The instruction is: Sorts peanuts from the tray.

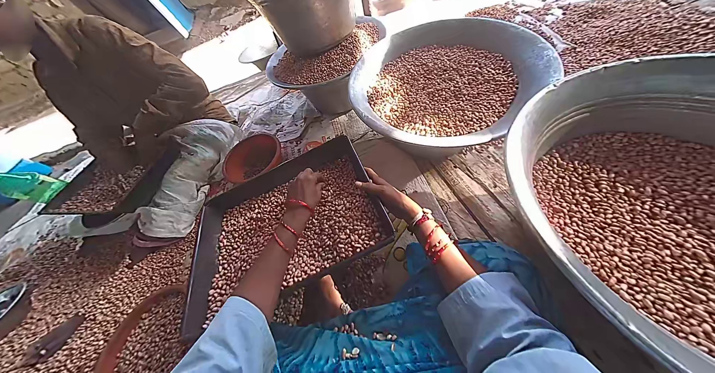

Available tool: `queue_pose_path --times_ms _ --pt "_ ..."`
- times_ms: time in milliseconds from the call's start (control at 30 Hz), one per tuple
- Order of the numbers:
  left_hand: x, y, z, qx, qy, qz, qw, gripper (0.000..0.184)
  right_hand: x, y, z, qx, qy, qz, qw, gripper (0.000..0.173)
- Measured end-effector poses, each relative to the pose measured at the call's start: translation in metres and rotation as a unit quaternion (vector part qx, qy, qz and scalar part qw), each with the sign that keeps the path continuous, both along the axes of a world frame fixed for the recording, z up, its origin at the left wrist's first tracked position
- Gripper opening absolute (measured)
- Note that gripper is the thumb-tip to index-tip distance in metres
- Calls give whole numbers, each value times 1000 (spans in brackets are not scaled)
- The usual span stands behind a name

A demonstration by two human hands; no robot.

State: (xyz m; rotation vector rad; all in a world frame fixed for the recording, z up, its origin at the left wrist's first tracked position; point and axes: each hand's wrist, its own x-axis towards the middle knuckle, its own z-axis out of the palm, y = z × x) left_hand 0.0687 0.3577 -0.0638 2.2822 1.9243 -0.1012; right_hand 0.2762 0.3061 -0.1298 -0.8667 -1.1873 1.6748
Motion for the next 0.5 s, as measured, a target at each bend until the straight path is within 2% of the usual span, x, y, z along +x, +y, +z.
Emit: queue_pose_path --times_ms 167,233,300,400,433,500 --pt "-18 3 -5 -15 -23 13 1000 26 0 4 -5 -5 -1 3 1000 73" --pt "-26 2 -5 -9 -62 19 998 25 -1 3 -4 -8 1 2 1000 74" --pt "-32 -3 3 1 -176 53 983 26 -1 2 -3 -9 -5 1 1000 73" --pt "-36 -22 10 -44 -392 73 916 20 0 0 -3 -8 -7 -2 1000 72" --pt "-33 -32 11 -69 -409 56 908 18 0 0 -3 -6 -4 -2 1000 71" --pt "-22 -51 15 -99 -335 11 937 18 -1 1 -2 -6 -4 -3 1000 70"
